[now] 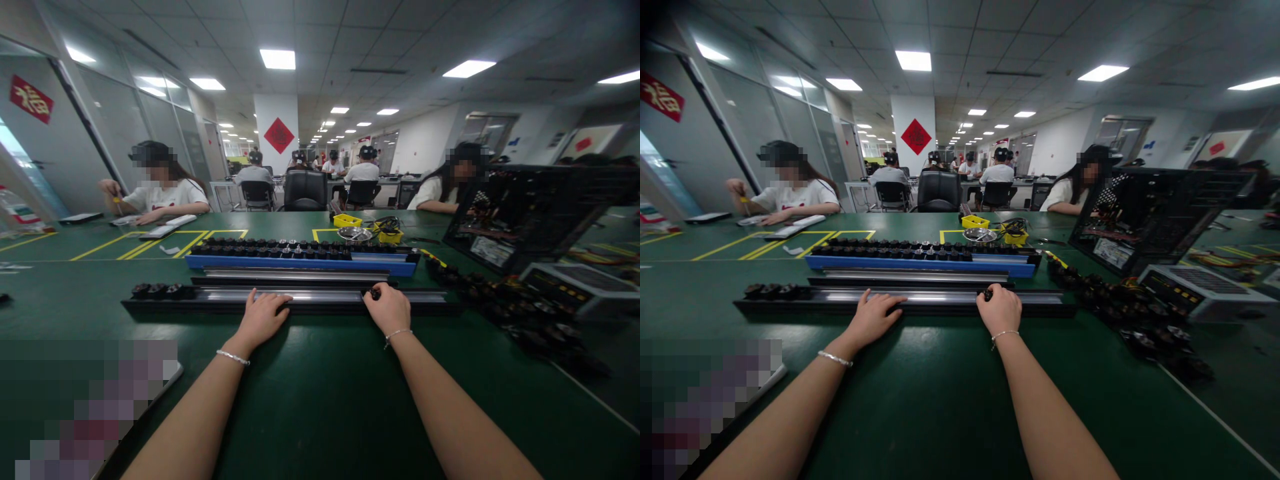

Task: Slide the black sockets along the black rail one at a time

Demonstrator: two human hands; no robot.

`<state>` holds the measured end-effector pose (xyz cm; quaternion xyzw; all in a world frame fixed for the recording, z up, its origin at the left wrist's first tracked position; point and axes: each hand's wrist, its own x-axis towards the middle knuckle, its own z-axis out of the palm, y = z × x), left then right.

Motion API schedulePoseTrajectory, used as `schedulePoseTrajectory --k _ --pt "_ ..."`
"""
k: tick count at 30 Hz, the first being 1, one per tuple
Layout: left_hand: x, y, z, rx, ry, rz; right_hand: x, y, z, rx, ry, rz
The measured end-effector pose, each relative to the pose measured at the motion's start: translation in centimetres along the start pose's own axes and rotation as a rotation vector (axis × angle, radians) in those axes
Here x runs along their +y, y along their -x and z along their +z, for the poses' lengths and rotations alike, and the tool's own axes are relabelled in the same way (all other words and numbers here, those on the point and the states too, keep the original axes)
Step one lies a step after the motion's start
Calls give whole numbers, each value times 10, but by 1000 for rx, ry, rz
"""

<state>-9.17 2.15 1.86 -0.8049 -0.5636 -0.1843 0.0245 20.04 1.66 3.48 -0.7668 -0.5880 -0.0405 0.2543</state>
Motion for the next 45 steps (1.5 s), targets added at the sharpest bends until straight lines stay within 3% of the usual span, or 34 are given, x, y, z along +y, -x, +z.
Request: schedulePoseTrajectory --k 28,45 --pt "-1 0 1 1 1 6 7 -3 4 103 36 79" --pt "-1 0 1 0 -3 4 17 -6 17 216 -41 18"
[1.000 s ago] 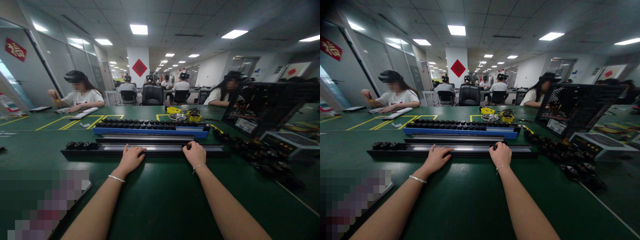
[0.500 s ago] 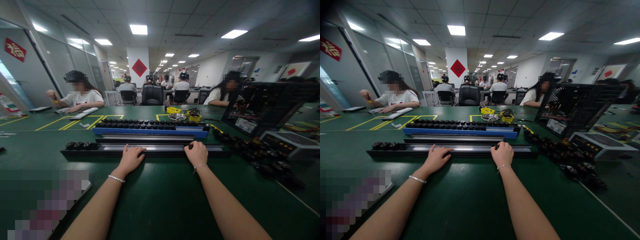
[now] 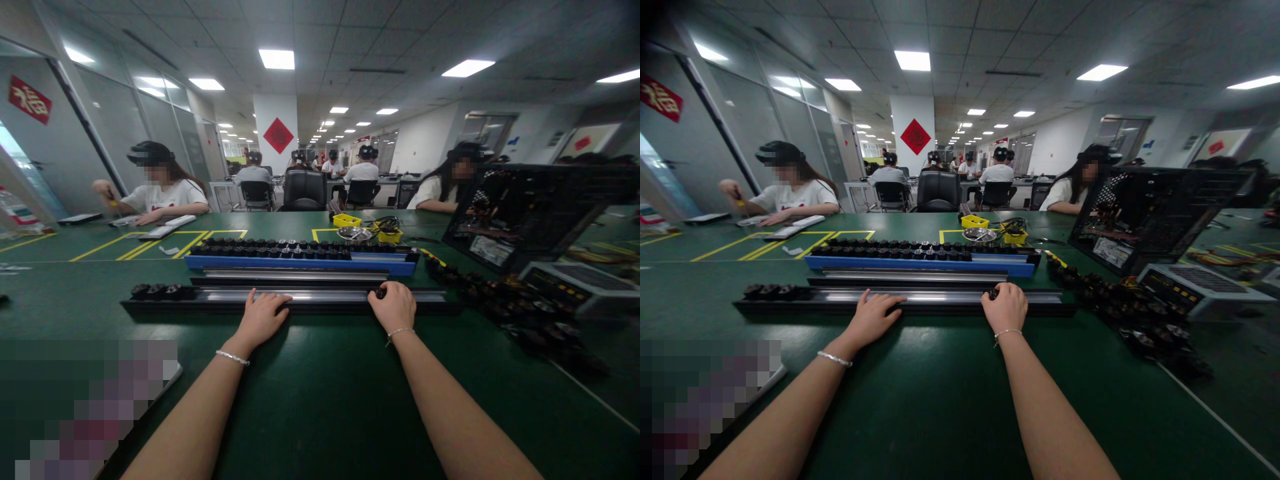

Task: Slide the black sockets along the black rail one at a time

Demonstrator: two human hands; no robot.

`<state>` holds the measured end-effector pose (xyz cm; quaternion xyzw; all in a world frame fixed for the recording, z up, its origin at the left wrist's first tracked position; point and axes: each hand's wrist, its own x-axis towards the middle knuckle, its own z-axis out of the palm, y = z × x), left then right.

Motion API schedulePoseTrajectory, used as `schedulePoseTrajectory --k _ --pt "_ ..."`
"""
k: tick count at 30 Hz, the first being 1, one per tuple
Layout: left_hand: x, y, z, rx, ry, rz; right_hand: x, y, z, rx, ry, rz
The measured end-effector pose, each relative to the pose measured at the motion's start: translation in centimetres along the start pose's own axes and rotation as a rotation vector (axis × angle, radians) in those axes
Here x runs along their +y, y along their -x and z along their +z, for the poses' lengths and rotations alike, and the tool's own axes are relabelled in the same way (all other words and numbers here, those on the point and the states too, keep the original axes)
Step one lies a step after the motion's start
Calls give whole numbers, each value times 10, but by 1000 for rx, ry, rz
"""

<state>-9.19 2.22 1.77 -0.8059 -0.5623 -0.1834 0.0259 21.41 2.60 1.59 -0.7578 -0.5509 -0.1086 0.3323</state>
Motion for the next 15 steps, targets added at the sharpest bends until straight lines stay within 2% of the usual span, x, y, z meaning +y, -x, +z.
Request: schedulePoseTrajectory --k 15 --pt "0 0 0 4 0 1 0 0 0 -35 15 10"
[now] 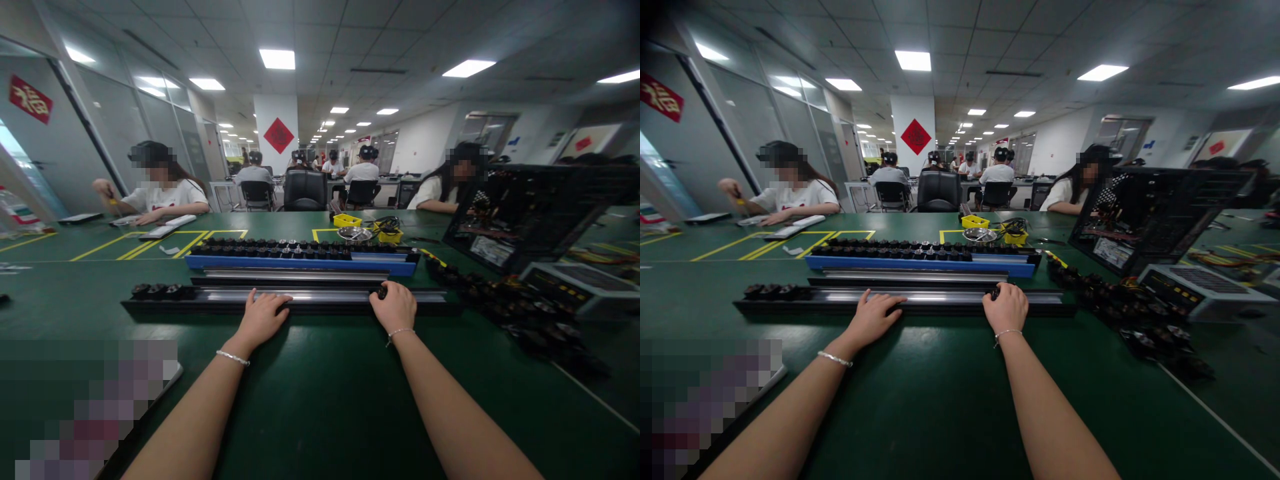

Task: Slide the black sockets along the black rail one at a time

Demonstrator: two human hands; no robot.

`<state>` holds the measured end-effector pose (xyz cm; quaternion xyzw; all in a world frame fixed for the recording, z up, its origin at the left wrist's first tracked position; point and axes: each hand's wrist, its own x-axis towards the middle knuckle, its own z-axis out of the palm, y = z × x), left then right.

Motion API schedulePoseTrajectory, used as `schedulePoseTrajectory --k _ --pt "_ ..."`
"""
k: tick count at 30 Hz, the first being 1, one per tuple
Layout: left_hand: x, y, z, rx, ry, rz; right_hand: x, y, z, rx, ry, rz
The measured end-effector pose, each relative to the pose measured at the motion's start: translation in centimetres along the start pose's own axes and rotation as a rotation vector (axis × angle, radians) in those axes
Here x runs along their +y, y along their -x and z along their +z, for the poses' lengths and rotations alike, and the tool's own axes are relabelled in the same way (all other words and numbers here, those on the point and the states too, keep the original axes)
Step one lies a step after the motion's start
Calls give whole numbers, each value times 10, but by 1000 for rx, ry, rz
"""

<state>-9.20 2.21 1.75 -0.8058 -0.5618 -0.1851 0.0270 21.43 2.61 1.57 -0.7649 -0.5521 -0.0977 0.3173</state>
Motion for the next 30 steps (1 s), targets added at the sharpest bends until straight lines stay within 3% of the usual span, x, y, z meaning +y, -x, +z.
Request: schedulePoseTrajectory --k 15,30 --pt "1 0 -2 -14 1 -3 1 -1 -2 1 2 89" --pt "0 0 -2 -13 4 -1 1 -1 -3 -4 -15 77"
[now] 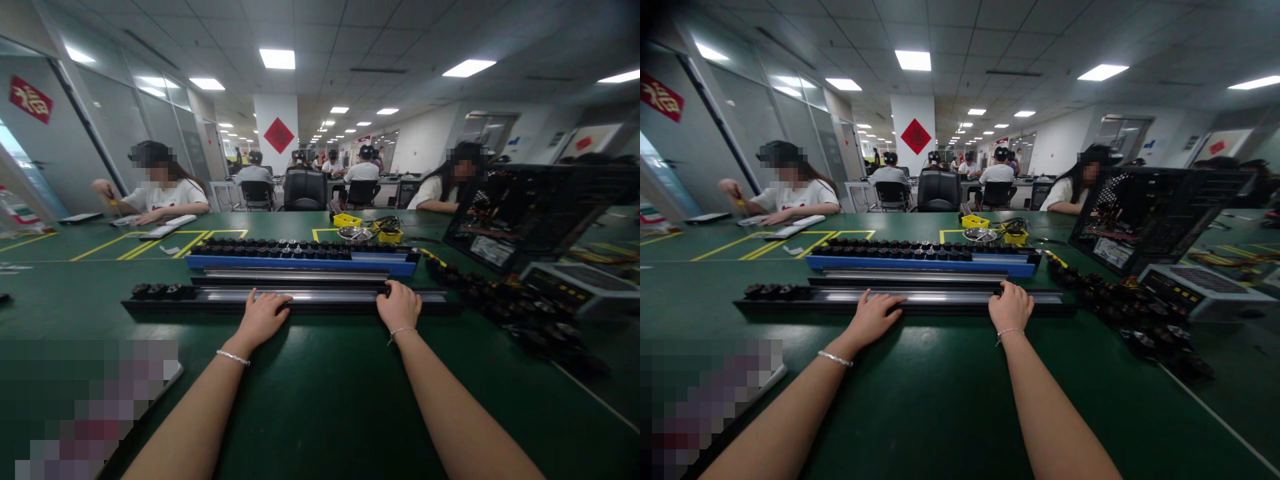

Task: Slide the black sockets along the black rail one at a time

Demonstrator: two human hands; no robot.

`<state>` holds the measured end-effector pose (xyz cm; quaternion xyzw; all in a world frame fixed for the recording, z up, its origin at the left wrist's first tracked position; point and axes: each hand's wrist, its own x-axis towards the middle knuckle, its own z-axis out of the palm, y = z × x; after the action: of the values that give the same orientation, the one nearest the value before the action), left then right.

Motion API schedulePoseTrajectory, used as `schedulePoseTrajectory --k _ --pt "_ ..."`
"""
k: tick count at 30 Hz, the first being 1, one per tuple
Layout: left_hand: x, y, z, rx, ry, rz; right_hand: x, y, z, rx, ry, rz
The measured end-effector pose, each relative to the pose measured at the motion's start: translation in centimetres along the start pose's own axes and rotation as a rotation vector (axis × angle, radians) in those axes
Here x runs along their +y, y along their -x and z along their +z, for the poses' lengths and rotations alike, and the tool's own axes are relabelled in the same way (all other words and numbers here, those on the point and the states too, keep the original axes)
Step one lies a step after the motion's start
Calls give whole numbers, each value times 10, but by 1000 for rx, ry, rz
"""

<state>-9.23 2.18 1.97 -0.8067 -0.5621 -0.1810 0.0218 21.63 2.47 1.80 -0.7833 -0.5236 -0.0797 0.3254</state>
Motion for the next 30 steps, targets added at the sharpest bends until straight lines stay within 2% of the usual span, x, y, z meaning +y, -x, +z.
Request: schedulePoseTrajectory --k 23,30 --pt "1 0 0 -4 2 -7 10 -6 1 32 5 29" --pt "1 0 0 -3 5 -9 11 -8 -4 -2 1 81"
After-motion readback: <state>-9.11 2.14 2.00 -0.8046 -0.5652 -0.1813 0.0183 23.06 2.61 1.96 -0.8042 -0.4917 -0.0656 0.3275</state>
